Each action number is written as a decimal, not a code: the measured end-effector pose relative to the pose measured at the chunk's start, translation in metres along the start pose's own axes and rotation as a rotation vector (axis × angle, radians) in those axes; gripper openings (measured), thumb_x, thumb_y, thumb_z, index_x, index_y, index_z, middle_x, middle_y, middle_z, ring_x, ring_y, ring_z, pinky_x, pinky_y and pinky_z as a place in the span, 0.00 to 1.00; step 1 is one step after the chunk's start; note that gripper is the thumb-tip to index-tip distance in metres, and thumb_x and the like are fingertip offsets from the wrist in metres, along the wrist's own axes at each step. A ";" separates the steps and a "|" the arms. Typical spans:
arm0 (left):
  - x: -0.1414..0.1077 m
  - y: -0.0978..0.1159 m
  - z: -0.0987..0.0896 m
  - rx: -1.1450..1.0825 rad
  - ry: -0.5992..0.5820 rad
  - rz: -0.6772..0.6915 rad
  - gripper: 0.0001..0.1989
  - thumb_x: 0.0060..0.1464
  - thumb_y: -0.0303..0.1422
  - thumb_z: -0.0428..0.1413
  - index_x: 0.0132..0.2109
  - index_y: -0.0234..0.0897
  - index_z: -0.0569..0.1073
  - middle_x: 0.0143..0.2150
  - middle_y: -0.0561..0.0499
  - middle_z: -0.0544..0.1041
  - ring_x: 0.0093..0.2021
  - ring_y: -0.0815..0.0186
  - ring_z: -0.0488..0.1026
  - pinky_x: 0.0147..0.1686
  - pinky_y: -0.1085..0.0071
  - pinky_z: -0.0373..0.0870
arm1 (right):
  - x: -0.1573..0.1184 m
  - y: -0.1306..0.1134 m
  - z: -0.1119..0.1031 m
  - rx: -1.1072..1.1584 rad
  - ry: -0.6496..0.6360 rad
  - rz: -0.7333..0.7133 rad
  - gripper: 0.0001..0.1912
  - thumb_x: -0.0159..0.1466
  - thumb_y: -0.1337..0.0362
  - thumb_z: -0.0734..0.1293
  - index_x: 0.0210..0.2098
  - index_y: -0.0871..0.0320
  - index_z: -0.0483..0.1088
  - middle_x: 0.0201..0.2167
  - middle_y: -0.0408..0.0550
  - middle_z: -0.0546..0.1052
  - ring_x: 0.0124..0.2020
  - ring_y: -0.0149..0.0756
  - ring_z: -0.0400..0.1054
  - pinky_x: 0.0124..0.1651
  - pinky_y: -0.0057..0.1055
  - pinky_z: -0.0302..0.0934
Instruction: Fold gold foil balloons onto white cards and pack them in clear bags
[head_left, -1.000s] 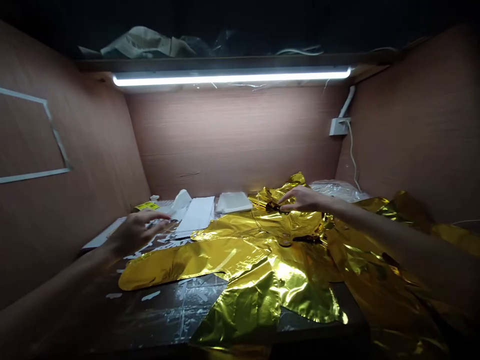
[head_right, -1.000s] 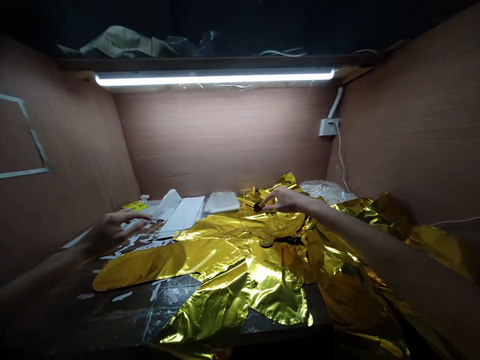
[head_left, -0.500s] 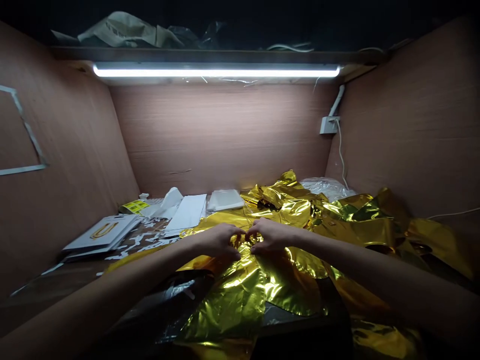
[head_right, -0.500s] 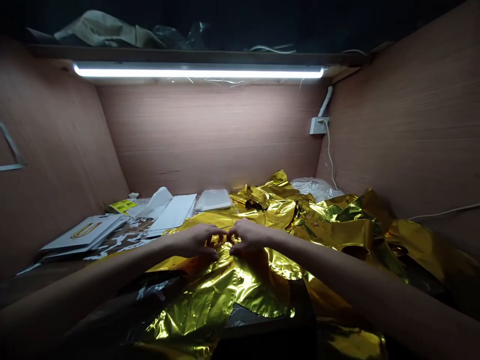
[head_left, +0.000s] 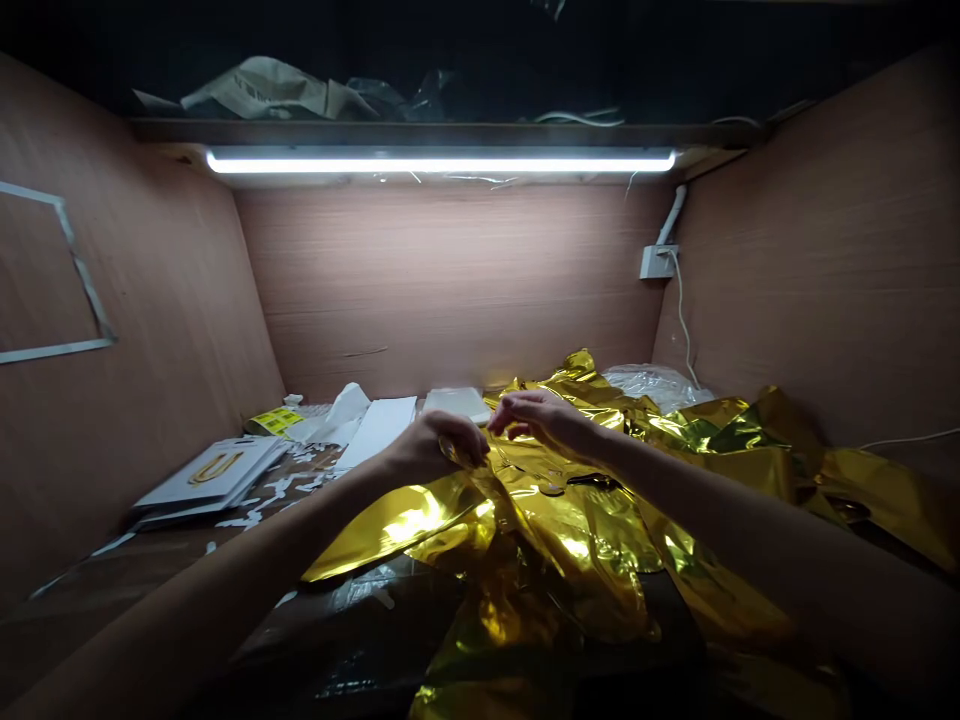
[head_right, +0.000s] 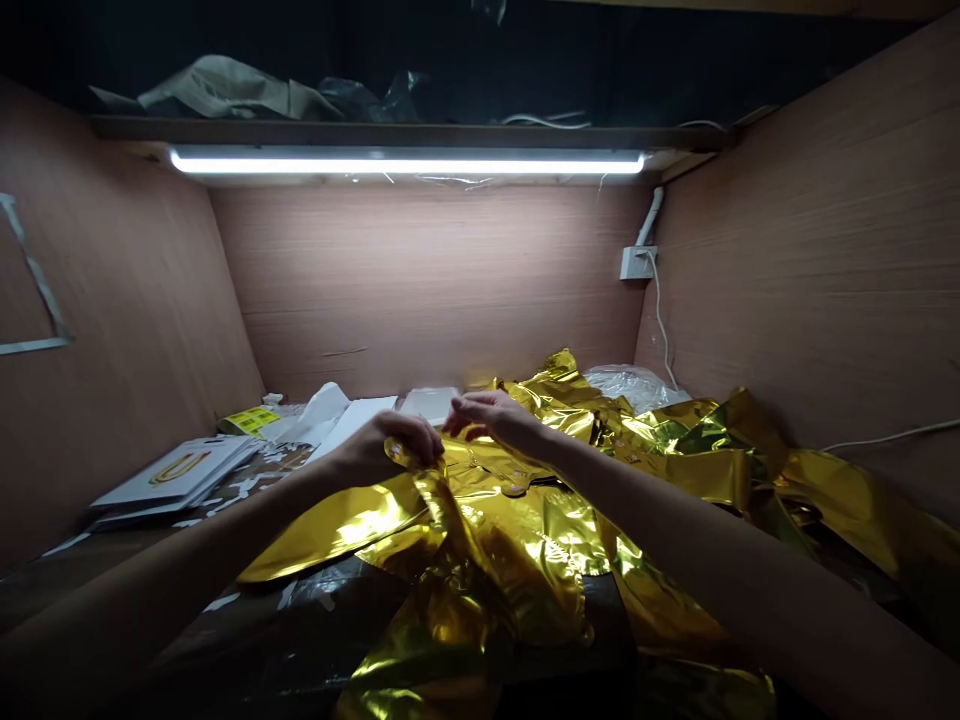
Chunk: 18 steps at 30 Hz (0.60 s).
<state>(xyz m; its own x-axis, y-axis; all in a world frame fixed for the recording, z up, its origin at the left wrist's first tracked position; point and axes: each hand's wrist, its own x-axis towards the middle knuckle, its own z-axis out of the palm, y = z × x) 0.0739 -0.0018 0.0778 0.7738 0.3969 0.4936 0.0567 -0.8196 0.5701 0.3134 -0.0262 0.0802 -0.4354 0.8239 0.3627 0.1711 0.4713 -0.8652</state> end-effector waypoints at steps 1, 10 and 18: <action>0.000 0.010 -0.006 -0.056 0.048 0.092 0.07 0.53 0.32 0.65 0.30 0.33 0.80 0.38 0.41 0.83 0.38 0.60 0.79 0.38 0.67 0.75 | 0.001 -0.008 -0.005 -0.003 0.043 -0.033 0.23 0.66 0.45 0.66 0.43 0.60 0.76 0.48 0.58 0.78 0.48 0.44 0.72 0.50 0.37 0.65; -0.013 0.068 -0.009 -0.113 0.063 0.333 0.11 0.52 0.36 0.69 0.27 0.36 0.80 0.42 0.41 0.84 0.40 0.58 0.81 0.44 0.61 0.79 | 0.006 -0.074 -0.015 -0.342 -0.430 -0.272 0.27 0.54 0.58 0.78 0.53 0.50 0.76 0.70 0.48 0.62 0.68 0.49 0.57 0.66 0.44 0.54; -0.047 0.093 -0.057 -0.021 0.282 0.456 0.13 0.56 0.36 0.67 0.27 0.34 0.79 0.37 0.44 0.83 0.36 0.63 0.81 0.35 0.71 0.77 | -0.011 -0.087 -0.066 -0.068 -0.313 0.090 0.21 0.47 0.56 0.82 0.34 0.59 0.74 0.29 0.45 0.79 0.32 0.35 0.73 0.39 0.35 0.69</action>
<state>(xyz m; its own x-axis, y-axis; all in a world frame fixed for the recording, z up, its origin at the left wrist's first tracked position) 0.0069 -0.0732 0.1449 0.5171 0.1009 0.8499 -0.2600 -0.9276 0.2683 0.3619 -0.0551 0.1740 -0.6648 0.7313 0.1525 0.2751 0.4294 -0.8602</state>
